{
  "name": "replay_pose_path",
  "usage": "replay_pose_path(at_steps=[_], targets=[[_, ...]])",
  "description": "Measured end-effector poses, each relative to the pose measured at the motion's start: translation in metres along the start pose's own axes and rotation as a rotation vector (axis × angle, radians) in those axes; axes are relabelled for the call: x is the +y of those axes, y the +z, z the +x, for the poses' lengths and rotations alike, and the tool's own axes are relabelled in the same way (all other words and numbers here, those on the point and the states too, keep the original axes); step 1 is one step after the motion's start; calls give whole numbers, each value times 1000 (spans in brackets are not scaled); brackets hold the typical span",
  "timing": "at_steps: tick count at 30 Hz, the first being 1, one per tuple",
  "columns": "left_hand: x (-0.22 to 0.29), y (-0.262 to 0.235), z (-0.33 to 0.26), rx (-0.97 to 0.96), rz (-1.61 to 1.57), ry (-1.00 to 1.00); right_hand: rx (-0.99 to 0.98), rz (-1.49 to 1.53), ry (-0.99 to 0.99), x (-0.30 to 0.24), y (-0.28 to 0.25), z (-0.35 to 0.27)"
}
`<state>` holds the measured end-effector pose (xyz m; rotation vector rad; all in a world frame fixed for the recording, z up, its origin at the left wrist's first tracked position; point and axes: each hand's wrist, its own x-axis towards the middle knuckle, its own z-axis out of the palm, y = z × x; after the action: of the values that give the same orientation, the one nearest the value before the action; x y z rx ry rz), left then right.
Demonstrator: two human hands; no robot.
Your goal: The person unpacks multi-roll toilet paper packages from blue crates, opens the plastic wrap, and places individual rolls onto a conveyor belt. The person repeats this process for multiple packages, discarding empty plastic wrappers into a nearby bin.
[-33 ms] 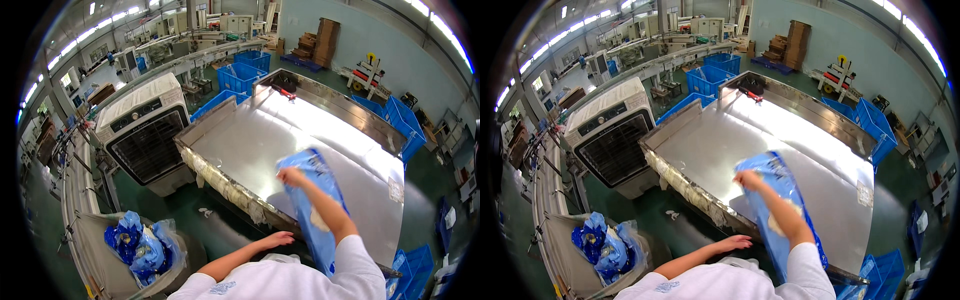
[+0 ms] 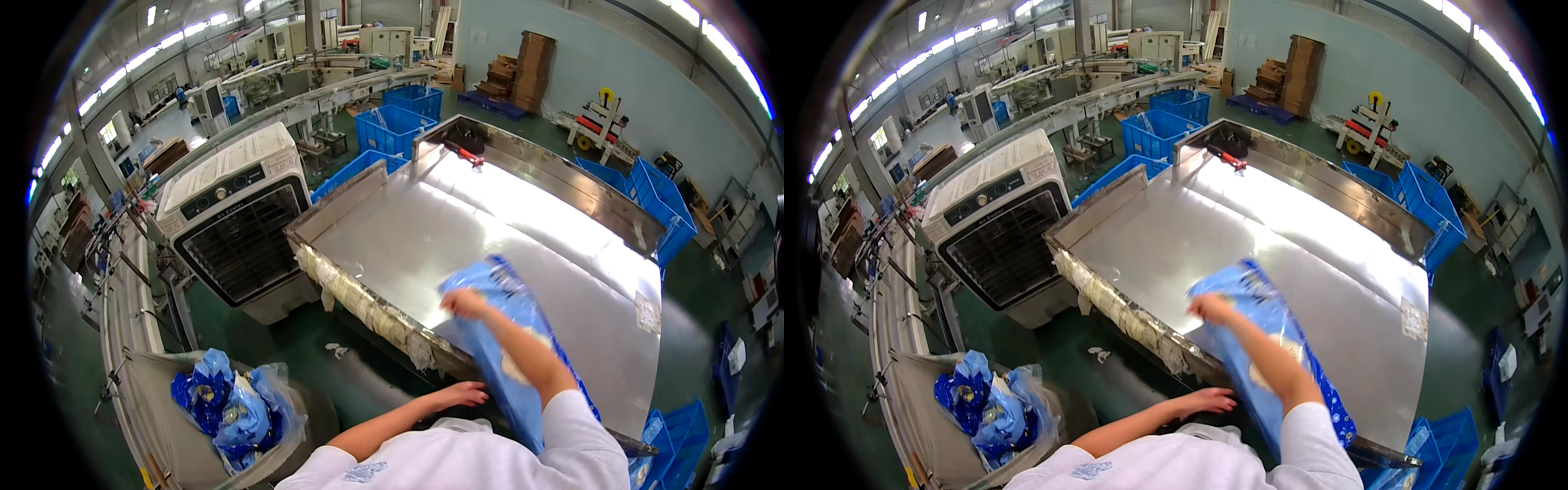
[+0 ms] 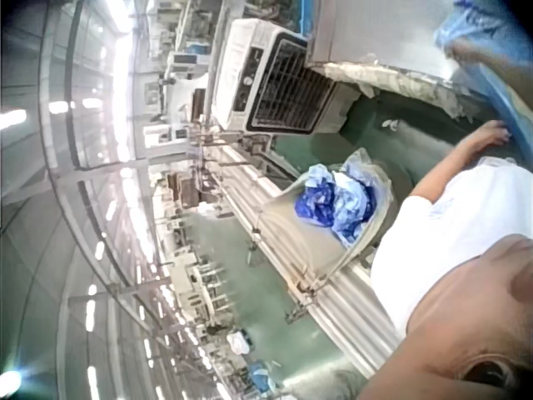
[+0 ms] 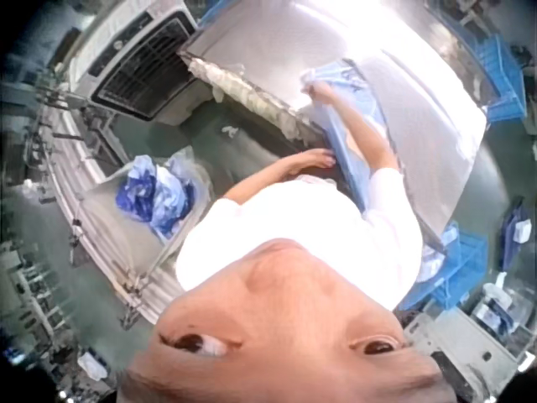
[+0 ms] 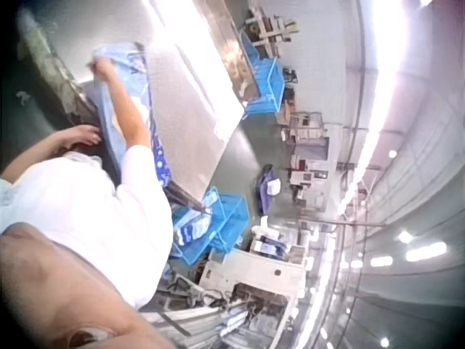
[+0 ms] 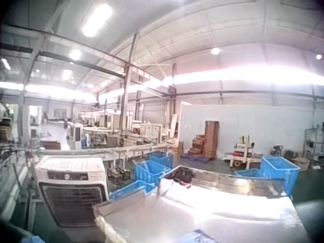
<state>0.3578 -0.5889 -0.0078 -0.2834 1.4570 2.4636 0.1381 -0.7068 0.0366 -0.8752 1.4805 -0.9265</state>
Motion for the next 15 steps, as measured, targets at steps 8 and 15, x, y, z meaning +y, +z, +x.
replay_pose_path(at_steps=[8,15], targets=[[16,-31,101,-24,-672,39,-78,122,167,18,29,12],[45,-62,146,200,-607,-51,-124,2,13,43,-16,-14]])
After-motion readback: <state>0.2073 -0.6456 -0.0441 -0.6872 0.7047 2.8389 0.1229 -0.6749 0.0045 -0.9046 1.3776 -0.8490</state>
